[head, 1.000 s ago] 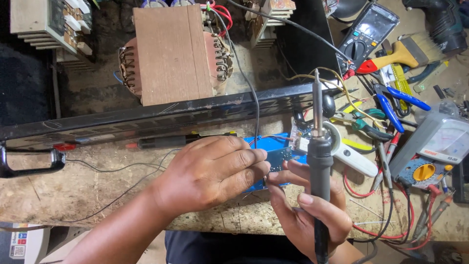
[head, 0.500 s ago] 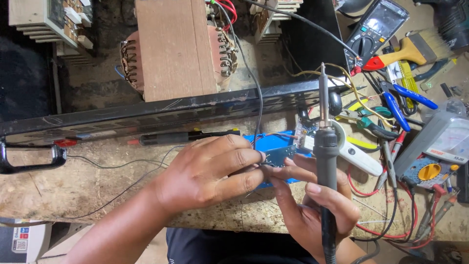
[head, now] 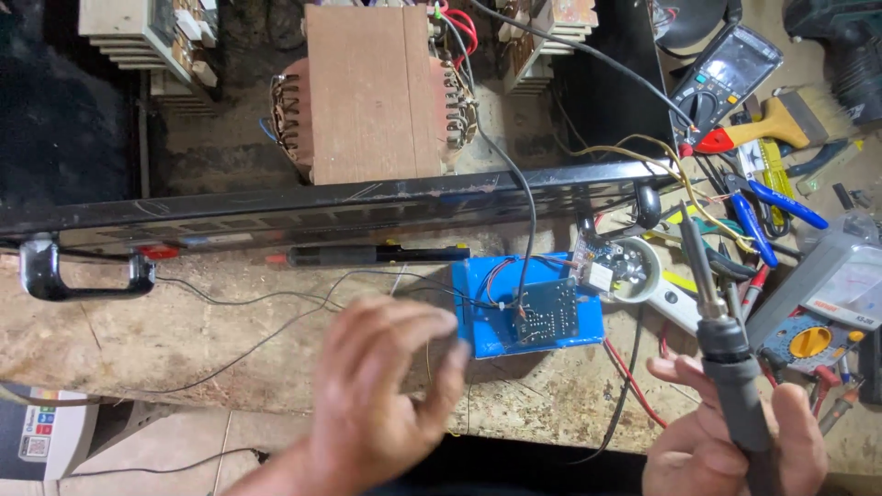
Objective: Soldering wires to a small circuit board using a soldering iron at a repair bench.
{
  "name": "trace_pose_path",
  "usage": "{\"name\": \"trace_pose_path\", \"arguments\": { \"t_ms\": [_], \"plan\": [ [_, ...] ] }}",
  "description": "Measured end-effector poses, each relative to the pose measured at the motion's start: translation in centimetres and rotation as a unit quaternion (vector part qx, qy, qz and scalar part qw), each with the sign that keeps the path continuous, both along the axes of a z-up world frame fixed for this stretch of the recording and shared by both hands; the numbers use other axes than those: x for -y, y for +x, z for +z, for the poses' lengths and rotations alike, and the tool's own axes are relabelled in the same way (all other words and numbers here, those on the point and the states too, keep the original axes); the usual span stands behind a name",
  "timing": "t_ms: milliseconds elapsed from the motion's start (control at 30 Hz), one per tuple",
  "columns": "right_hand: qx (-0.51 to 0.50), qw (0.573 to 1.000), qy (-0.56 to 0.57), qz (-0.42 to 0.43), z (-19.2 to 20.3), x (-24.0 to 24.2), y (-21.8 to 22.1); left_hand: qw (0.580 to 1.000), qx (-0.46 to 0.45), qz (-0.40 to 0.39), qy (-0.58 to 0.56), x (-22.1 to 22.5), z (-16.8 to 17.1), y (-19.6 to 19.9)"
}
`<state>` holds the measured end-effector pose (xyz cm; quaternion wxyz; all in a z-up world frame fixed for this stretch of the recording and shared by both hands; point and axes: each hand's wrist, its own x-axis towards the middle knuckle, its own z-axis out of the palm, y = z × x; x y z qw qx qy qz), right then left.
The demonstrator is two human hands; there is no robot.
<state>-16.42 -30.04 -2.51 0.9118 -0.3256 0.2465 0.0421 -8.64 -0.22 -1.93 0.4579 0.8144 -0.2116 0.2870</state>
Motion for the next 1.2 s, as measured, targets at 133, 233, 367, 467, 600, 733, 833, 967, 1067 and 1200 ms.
{"name": "trace_pose_path", "arguments": {
  "t_ms": [133, 233, 367, 467, 600, 733, 833, 967, 1067, 1200],
  "plan": [
    [0.225, 0.594, -0.748, -0.193, -1.4, -3.8, 1.2, 0.993, -0.061, 0.052, 0.085, 2.9, -1.3, -2.9],
    [0.270, 0.620, -0.703, -0.222, -2.0, -2.8, 1.3, 0.993, -0.035, 0.066, 0.092, 3.2, -1.4, -3.4],
    [0.261, 0.640, -0.691, -0.211, -0.7, -3.6, 0.7, 0.996, -0.082, 0.014, -0.024, 3.1, -0.8, -3.9],
    [0.229, 0.607, -0.733, -0.205, -0.2, -3.9, 0.0, 0.982, -0.154, -0.018, -0.103, 2.1, 0.7, -4.0],
    [0.167, 0.770, -0.576, -0.217, -2.2, -1.5, -0.7, 0.943, -0.271, -0.038, -0.190, 1.9, -0.1, -4.1],
    [0.158, 0.847, -0.475, -0.179, -2.1, -1.2, -0.9, 0.925, -0.251, -0.040, -0.283, 2.0, 0.3, -3.8],
    [0.155, 0.849, -0.471, -0.181, -2.1, -1.0, -0.9, 0.918, -0.196, -0.036, -0.342, 1.4, 0.7, -3.5],
    [0.146, 0.846, -0.481, -0.179, -1.7, -1.6, -0.6, 0.948, -0.111, -0.002, -0.299, 0.5, 2.2, -2.0],
    [0.155, 0.852, -0.473, -0.164, -2.0, -1.3, -0.7, 0.926, -0.253, -0.080, -0.270, 0.3, 3.0, -0.7],
    [0.185, 0.847, -0.469, -0.166, -2.1, -1.4, -0.4, 0.898, -0.331, -0.103, -0.270, 0.8, 2.0, -0.3]
  ]
}}
